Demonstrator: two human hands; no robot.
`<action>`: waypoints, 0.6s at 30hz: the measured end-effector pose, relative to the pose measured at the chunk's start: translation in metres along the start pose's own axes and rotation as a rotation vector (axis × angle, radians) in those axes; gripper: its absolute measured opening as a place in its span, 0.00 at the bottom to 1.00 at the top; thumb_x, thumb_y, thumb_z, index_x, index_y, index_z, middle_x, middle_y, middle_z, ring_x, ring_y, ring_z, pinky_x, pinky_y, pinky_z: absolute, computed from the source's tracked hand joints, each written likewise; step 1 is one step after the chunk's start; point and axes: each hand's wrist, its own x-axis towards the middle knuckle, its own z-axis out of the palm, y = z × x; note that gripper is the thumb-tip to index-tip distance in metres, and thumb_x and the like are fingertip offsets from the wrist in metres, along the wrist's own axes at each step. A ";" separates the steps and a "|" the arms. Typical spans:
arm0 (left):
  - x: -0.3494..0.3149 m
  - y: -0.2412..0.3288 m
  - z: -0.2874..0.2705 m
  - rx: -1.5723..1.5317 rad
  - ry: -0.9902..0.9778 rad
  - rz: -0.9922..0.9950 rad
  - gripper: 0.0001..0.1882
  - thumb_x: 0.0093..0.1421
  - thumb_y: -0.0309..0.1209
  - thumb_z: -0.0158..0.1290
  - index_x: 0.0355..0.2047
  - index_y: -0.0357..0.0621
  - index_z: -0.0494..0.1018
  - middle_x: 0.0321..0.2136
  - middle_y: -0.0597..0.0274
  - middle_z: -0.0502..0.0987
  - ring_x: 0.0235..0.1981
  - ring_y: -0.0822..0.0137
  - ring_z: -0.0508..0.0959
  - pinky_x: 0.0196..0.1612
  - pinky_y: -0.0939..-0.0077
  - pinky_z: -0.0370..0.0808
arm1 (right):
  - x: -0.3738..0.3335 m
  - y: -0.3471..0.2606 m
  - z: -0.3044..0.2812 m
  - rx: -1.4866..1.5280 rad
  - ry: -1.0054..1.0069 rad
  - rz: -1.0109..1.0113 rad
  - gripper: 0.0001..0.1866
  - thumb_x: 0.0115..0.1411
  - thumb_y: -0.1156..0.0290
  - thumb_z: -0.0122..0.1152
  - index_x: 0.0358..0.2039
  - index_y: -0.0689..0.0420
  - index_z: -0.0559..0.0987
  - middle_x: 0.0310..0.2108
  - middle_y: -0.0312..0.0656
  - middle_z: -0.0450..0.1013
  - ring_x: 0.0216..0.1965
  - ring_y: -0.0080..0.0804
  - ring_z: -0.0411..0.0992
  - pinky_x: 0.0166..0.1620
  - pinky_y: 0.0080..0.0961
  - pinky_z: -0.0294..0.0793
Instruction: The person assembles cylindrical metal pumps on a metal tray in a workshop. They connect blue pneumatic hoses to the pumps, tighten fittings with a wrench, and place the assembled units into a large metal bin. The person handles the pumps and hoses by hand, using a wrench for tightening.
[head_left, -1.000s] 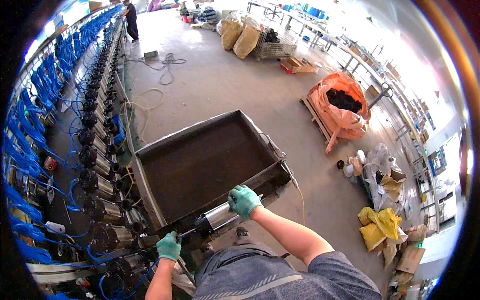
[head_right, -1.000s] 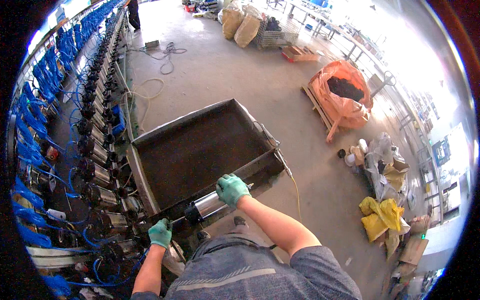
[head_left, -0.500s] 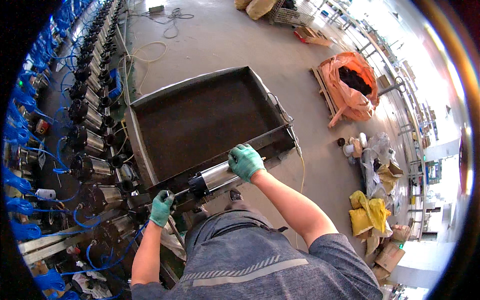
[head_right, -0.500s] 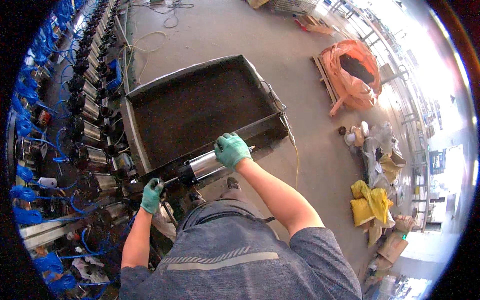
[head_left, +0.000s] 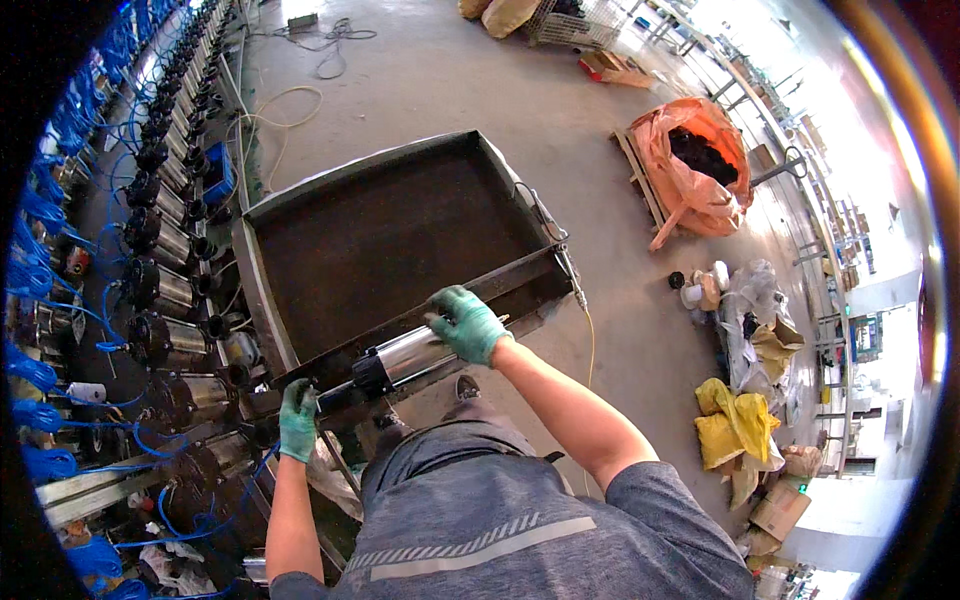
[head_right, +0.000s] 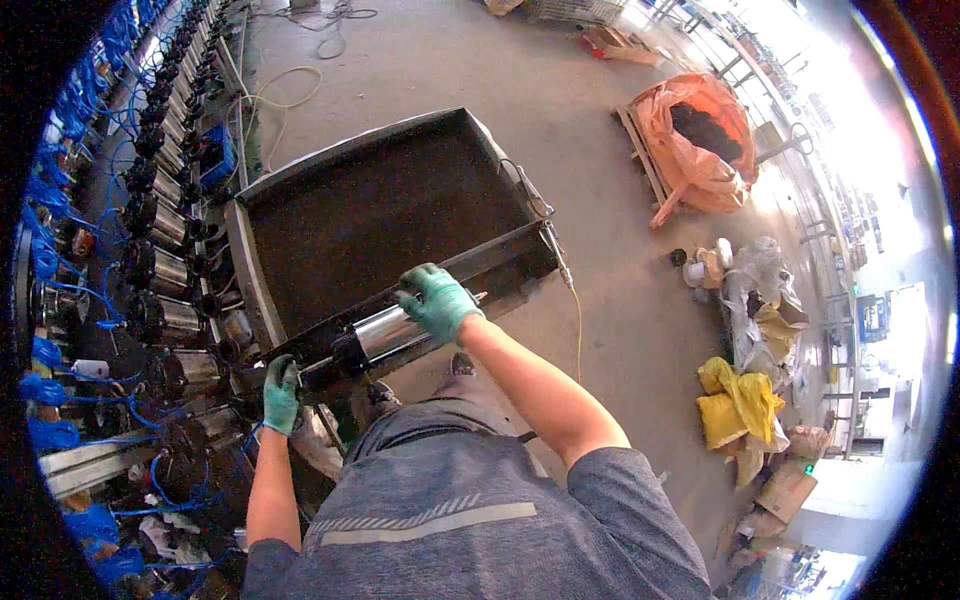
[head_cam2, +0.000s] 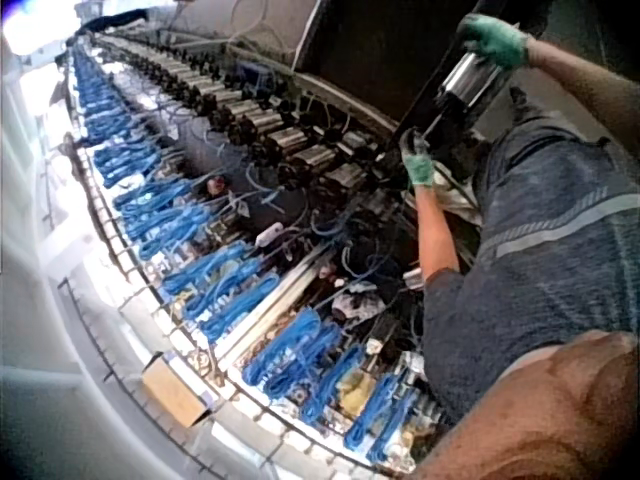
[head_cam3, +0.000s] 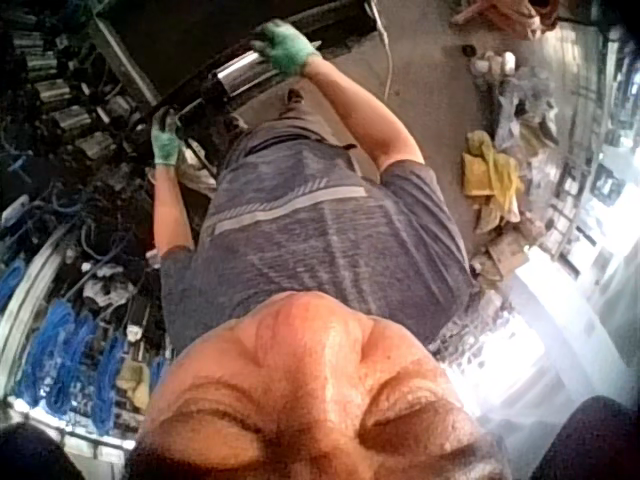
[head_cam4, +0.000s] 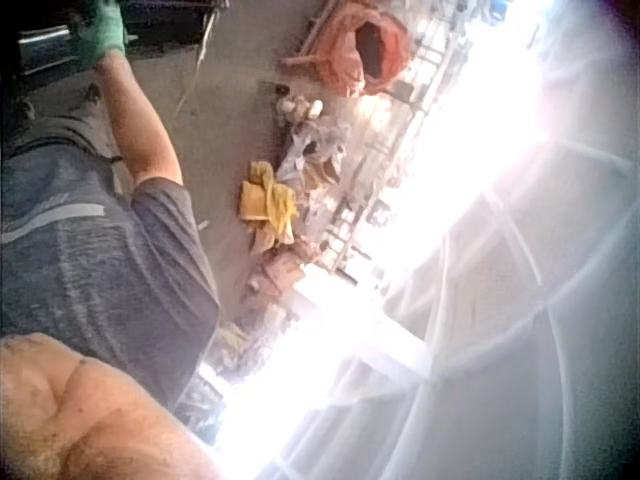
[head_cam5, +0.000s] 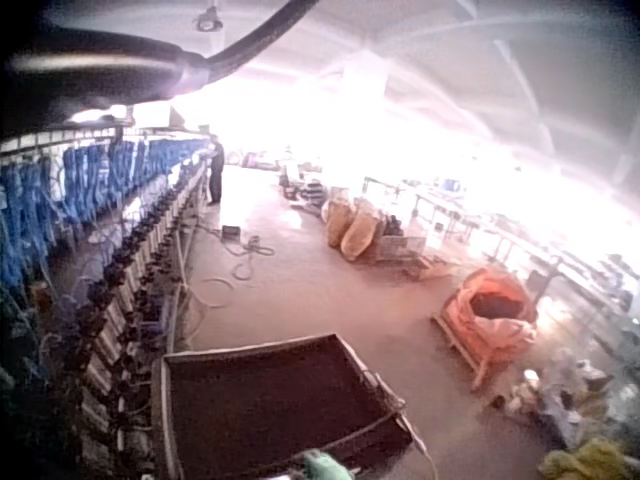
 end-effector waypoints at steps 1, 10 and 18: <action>-0.002 -0.003 0.000 0.012 0.051 0.019 0.15 0.69 0.34 0.55 0.52 0.44 0.72 0.42 0.67 0.77 0.38 0.76 0.75 0.42 0.80 0.74 | -0.002 0.004 -0.007 0.171 0.081 0.051 0.17 0.64 0.63 0.61 0.49 0.59 0.77 0.45 0.51 0.74 0.50 0.48 0.73 0.54 0.35 0.73; -0.070 0.021 0.020 0.466 0.485 0.100 0.17 0.69 0.33 0.53 0.52 0.35 0.72 0.50 0.53 0.76 0.52 0.61 0.75 0.57 0.68 0.70 | -0.087 0.326 -0.086 -0.382 0.617 0.676 0.16 0.62 0.63 0.60 0.46 0.57 0.73 0.33 0.48 0.73 0.31 0.45 0.73 0.37 0.41 0.74; -0.081 0.109 0.114 0.294 0.343 0.149 0.20 0.70 0.36 0.53 0.56 0.35 0.70 0.49 0.53 0.77 0.48 0.63 0.78 0.54 0.69 0.73 | -0.046 0.202 -0.121 0.919 0.052 0.881 0.06 0.69 0.61 0.50 0.35 0.46 0.69 0.21 0.30 0.67 0.14 0.19 0.59 0.16 0.20 0.55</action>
